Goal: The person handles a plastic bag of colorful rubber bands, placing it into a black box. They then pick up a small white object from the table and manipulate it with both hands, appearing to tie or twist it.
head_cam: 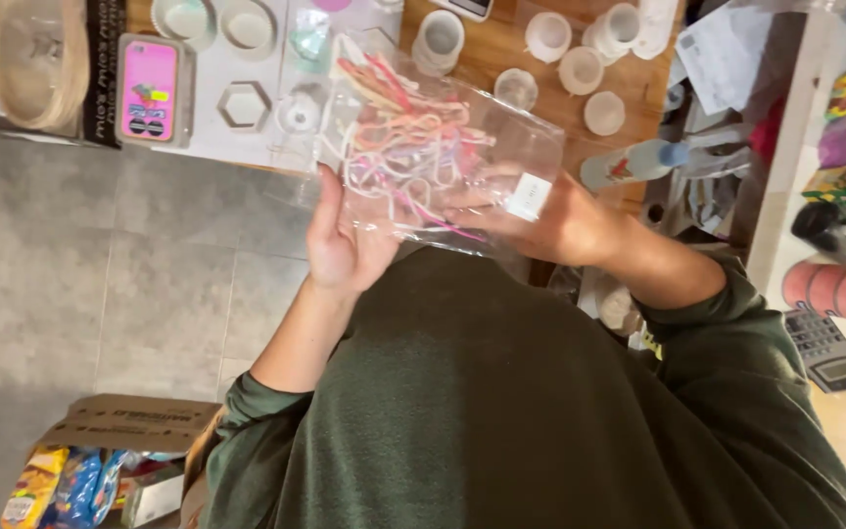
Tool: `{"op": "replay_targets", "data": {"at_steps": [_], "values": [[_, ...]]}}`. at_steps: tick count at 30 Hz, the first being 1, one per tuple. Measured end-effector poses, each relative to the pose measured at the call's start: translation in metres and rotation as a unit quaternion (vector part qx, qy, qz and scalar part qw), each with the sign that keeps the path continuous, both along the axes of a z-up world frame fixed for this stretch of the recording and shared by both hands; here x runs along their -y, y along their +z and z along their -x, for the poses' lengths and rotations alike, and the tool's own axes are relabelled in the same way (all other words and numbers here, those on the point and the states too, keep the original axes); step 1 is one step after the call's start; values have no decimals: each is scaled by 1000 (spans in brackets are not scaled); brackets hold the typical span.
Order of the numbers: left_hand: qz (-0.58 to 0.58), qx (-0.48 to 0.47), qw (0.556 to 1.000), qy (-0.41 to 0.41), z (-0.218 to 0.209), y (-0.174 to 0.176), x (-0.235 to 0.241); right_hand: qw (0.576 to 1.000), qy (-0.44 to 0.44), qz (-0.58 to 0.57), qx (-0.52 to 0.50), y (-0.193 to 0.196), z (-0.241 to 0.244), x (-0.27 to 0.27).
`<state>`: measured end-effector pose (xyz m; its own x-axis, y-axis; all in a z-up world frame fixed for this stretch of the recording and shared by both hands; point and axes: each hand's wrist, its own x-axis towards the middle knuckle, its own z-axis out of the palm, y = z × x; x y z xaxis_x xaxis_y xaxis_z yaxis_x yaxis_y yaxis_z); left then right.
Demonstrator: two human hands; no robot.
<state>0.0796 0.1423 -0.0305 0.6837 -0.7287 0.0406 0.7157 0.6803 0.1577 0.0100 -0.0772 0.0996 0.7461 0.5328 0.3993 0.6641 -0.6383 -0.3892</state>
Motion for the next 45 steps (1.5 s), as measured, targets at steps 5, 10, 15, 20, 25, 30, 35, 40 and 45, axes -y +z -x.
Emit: {"op": "replay_targets", "data": {"at_steps": [5,10,15,20,25,30,35,40,45], "values": [[21,18,1000,-12,16,9,22,990,-89,-75,-81,9,6,-6],[17,17,1000,-3,22,27,25,991,-91,-61,-77,23,-1,-7],[25,-6,1000,13,25,23,26,997,-64,-22,26,6,-5,-5],[18,-36,999,30,21,21,16,995,-79,-55,34,-10,-8,-2],[24,-77,996,42,7,15,0,990,-91,-63,84,-9,-11,11],[32,-110,992,48,-4,11,-14,975,-113,-172,-89,12,-14,13],[50,-163,982,84,-16,13,-36,930,-160,-256,-210,7,-21,14],[78,-98,984,127,-15,-31,-72,840,-210,-362,-346,-4,-26,13],[145,-110,977,113,-19,-52,-73,841,-166,-397,-328,-25,-42,10]]}}
